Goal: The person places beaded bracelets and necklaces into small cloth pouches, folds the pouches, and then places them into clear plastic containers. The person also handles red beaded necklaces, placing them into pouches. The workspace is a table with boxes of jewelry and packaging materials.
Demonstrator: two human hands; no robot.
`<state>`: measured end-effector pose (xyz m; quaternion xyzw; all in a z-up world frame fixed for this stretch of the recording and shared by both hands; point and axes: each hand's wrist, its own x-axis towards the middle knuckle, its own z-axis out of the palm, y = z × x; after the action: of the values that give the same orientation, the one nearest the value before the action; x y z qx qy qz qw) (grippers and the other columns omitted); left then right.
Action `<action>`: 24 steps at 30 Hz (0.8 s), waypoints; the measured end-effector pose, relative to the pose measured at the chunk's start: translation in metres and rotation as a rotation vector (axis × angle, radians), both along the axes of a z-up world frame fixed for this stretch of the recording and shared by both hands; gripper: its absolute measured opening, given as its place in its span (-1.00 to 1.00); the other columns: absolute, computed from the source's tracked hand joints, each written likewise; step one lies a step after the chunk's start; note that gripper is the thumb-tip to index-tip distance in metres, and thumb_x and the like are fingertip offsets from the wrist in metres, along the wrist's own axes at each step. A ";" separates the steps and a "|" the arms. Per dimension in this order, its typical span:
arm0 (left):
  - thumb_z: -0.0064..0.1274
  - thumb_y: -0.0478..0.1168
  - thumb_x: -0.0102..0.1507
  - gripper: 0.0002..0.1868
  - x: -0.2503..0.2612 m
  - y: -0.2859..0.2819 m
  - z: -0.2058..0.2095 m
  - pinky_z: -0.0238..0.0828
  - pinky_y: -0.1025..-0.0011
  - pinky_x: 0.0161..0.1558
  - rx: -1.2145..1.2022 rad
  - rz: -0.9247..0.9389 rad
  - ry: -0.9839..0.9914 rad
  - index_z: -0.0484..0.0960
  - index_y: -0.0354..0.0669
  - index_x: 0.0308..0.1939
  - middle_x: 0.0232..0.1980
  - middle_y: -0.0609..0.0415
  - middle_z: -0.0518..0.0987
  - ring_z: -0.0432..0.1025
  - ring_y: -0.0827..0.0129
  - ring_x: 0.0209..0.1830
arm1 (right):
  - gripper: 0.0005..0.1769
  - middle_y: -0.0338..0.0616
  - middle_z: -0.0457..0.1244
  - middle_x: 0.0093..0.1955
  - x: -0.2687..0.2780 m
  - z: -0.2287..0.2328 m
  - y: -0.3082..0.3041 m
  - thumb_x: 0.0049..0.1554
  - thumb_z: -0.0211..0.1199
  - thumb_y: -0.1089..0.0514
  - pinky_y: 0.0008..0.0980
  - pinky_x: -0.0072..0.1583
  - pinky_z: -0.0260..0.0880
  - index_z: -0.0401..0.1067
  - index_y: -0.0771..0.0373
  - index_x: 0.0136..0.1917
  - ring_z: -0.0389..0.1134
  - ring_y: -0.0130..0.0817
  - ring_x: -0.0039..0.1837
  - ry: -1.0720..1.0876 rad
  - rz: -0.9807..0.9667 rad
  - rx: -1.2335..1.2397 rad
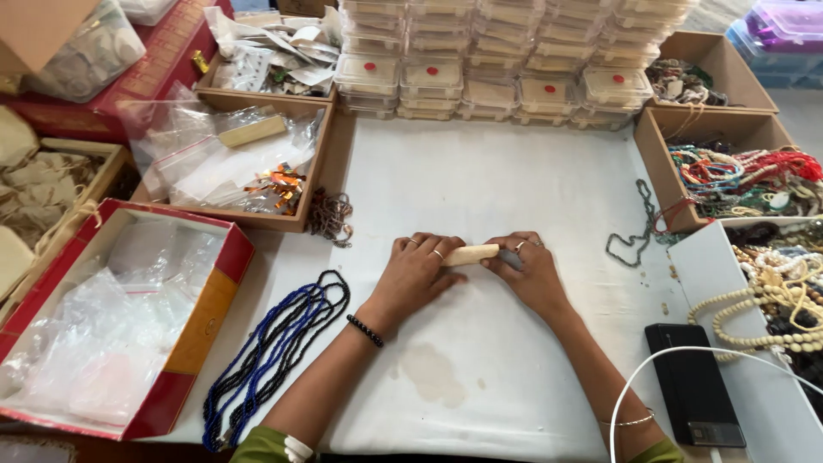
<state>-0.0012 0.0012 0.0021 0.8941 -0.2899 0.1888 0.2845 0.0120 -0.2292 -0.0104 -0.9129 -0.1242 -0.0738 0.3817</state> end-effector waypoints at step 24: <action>-0.04 -0.22 0.24 -0.59 -0.206 0.266 0.080 0.26 -0.03 0.22 0.699 0.703 -0.425 0.49 0.09 0.19 0.37 0.07 0.46 0.33 0.19 0.33 | -0.45 0.09 0.42 0.07 0.020 -0.043 -0.028 0.15 0.40 -0.26 -0.20 0.12 0.46 0.65 0.25 0.12 0.46 -0.13 0.04 0.031 -0.147 -0.108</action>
<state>-0.2067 0.2672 0.0822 0.9207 -0.0696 0.3418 -0.1751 0.0316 -0.2573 -0.0531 -0.9399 -0.0545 -0.0807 0.3273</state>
